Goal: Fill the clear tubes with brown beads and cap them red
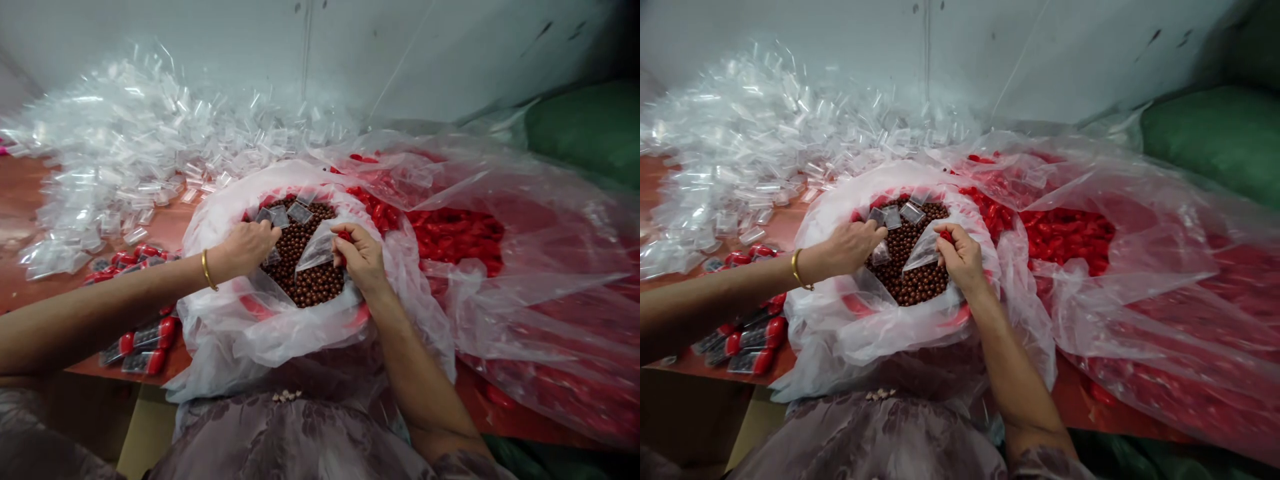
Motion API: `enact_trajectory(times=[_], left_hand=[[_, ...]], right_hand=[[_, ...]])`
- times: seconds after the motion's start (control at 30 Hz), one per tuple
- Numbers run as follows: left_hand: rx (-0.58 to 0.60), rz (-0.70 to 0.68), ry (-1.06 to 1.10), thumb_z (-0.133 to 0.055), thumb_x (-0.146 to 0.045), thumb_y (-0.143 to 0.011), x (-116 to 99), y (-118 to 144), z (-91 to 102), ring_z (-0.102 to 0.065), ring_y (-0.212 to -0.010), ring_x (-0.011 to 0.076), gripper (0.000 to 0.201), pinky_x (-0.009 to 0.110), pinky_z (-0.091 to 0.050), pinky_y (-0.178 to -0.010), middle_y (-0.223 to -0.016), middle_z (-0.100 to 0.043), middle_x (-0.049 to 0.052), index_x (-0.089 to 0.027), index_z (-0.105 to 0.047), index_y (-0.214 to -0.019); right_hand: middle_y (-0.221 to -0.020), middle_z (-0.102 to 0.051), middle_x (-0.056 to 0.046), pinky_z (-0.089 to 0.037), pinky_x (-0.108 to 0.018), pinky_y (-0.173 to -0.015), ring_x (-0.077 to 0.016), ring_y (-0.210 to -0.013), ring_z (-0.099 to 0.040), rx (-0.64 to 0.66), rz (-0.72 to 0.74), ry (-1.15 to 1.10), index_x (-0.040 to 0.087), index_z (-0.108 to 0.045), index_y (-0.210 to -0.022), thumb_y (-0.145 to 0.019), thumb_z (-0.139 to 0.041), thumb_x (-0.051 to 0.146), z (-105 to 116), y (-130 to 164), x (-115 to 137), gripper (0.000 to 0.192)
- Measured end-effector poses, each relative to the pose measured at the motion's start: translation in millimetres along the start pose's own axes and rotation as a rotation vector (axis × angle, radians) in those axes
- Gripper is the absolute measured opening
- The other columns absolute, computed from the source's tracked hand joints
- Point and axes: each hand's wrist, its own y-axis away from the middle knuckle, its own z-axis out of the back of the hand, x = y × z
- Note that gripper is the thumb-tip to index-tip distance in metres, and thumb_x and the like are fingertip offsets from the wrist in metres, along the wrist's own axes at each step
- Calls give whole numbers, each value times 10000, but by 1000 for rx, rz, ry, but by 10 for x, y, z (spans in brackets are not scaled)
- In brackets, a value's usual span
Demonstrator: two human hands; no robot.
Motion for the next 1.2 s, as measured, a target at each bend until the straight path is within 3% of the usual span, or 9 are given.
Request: enact_trajectory(times=[0.1, 0.2, 0.37, 0.57, 0.7, 0.83, 1.03, 1.2], left_hand=[[-50, -298, 36, -461, -44, -823, 158, -52, -65, -650, -784, 193, 307, 287, -419, -645, -985, -683, 116, -166, -640, -1041], [-45, -415, 105, -483, -169, -883, 261, -98, -165, -642, -796, 178, 209, 279, -431, -700, -917, -703, 92, -164, -653, -1006], [33, -343, 52, -420, -252, -927, 143, -89, -239, -658, -760, 175, 279, 262, -432, -660, -878, -715, 99, -123, -635, -1052], [139, -39, 41, -434, -266, -877, 55, -60, -44, -679, -702, 235, 318, 291, -440, -585, -774, -716, 151, -82, -687, -817], [229, -45, 32, -458, -241, -850, 79, -162, 17, -688, -721, 266, 298, 309, -444, -576, -786, -721, 166, -84, -700, -772], [213, -48, 142, -505, -111, -782, -52, -391, -101, -692, -779, 269, 188, 306, -472, -621, -802, -717, 166, -77, -688, -754], [52, 65, 482, -472, -156, -832, -82, -546, -365, -675, -836, 243, 233, 321, -508, -720, -913, -708, 135, -94, -647, -972], [-117, 68, 1287, -583, -184, -786, -20, -445, -446, -628, -804, 145, 189, 269, -499, -761, -900, -683, 40, -126, -604, -964]], right_hand=[[-632, -560, 70, -381, -210, -429, -61, -415, -483, 3, -4, 10, 207, -609, -956, -790, -528, 302, 5, -1, 1, 208], [-632, -558, 70, -381, -208, -429, -61, -417, -489, -2, 2, 3, 207, -611, -957, -792, -530, 302, 10, 0, 0, 207], [-632, -562, 70, -384, -206, -433, -61, -420, -496, 6, 12, -8, 209, -616, -959, -805, -532, 292, 16, 9, -3, 194], [-641, -559, 65, -382, -212, -435, -64, -427, -485, -6, -3, -26, 212, -605, -955, -809, -535, 299, 26, 18, 9, 184], [-648, -561, 63, -384, -217, -444, -69, -438, -493, 4, -1, -12, 220, -606, -967, -823, -529, 306, 36, 23, 9, 184], [-653, -560, 63, -385, -218, -452, -71, -446, -502, 6, 7, -12, 224, -609, -974, -832, -531, 310, 41, 27, 0, 184], [-647, -560, 63, -379, -216, -439, -70, -435, -493, 2, -13, -36, 219, -601, -959, -818, -534, 324, 40, 19, 7, 188], [-648, -562, 67, -385, -215, -438, -68, -428, -491, -14, -18, -60, 218, -597, -956, -814, -541, 321, 52, 13, -27, 184]])
